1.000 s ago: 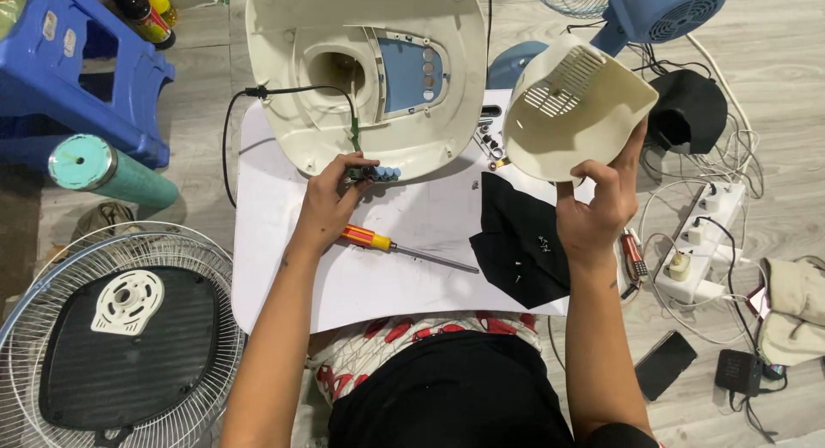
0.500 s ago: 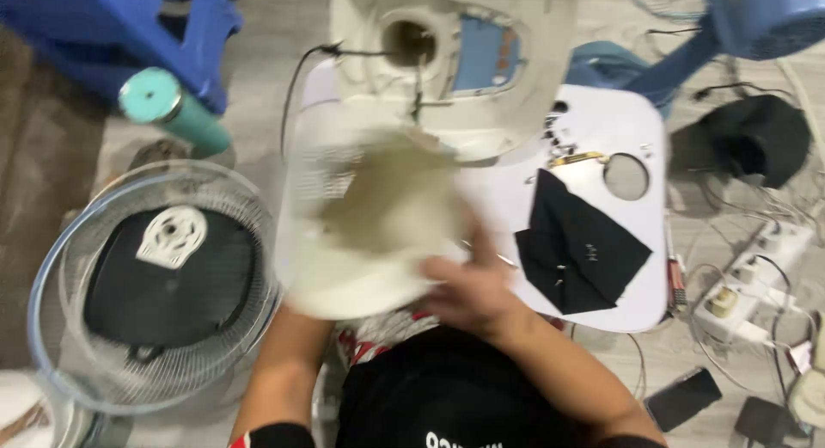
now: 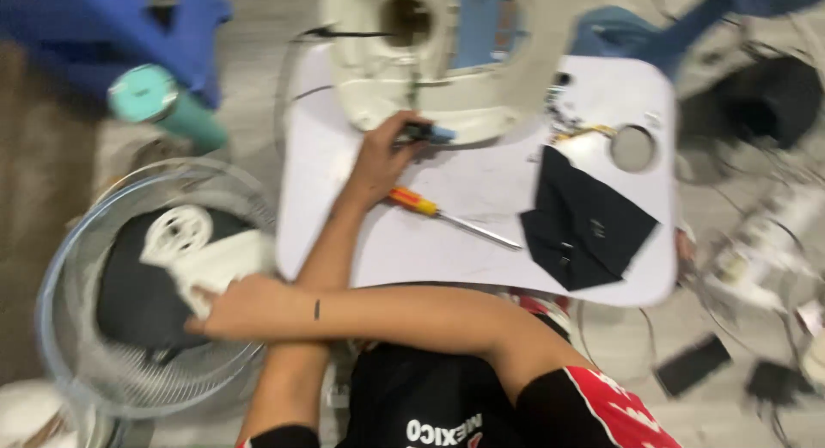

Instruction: Disassembling and repairing a fan by removing screws and inspecting internal components.

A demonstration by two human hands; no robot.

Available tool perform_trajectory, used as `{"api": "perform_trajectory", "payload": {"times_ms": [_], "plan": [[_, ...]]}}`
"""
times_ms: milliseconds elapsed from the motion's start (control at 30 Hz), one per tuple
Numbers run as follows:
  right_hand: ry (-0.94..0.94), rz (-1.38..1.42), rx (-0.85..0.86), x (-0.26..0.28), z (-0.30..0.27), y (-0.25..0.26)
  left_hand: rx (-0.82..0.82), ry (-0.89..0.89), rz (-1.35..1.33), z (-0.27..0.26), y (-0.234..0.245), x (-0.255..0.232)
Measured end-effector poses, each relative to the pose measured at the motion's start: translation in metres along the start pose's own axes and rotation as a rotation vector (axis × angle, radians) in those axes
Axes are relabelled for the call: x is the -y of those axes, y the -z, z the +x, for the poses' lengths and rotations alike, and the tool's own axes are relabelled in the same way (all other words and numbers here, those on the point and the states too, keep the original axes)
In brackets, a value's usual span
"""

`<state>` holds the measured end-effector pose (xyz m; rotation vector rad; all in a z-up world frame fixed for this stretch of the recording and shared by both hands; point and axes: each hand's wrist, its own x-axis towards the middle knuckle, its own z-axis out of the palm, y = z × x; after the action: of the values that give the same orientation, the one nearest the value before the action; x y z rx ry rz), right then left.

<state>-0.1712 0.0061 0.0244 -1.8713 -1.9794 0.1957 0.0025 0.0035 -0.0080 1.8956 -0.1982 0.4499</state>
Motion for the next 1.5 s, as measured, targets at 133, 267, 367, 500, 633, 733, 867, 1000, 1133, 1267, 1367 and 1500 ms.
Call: {"api": "perform_trajectory", "payload": {"times_ms": [133,267,367,500,633,733,867,1000,1133,1267,1367,1500], "plan": [[0.151,-0.022,-0.304,-0.013,-0.058,0.010,-0.015,0.103,0.008,0.004,0.003,-0.034],[0.067,0.365,-0.184,-0.042,-0.179,0.157,-0.014,0.096,0.128,0.006,0.005,-0.039],[-0.427,0.540,-0.378,-0.078,-0.276,0.181,0.019,0.026,0.140,0.003,0.008,-0.030],[-0.974,-0.195,-0.342,-0.120,-0.386,0.166,0.008,0.052,0.169,0.004,0.006,-0.037],[-1.135,-0.157,-0.265,-0.123,-0.400,0.166,-0.003,0.092,0.162,0.005,0.004,-0.041],[-1.162,-0.093,-0.206,-0.129,-0.392,0.169,0.004,0.106,0.158,0.004,0.004,-0.039],[-1.167,-0.069,-0.165,-0.128,-0.388,0.176,0.017,0.116,0.156,0.005,0.003,-0.040],[-1.178,-0.039,-0.123,-0.130,-0.388,0.176,0.035,0.178,0.167,0.008,0.004,-0.047],[-1.225,-0.081,-0.092,-0.127,-0.381,0.179,0.036,0.198,0.161,0.009,0.004,-0.049],[-1.225,-0.095,-0.077,-0.131,-0.383,0.183,0.026,0.180,0.160,0.007,0.003,-0.045],[-1.195,-0.099,-0.019,-0.131,-0.383,0.188,0.019,0.187,0.155,0.008,0.003,-0.046],[-1.177,-0.062,-0.157,-0.136,-0.394,0.184,0.016,0.166,0.155,0.008,0.004,-0.048]]}}
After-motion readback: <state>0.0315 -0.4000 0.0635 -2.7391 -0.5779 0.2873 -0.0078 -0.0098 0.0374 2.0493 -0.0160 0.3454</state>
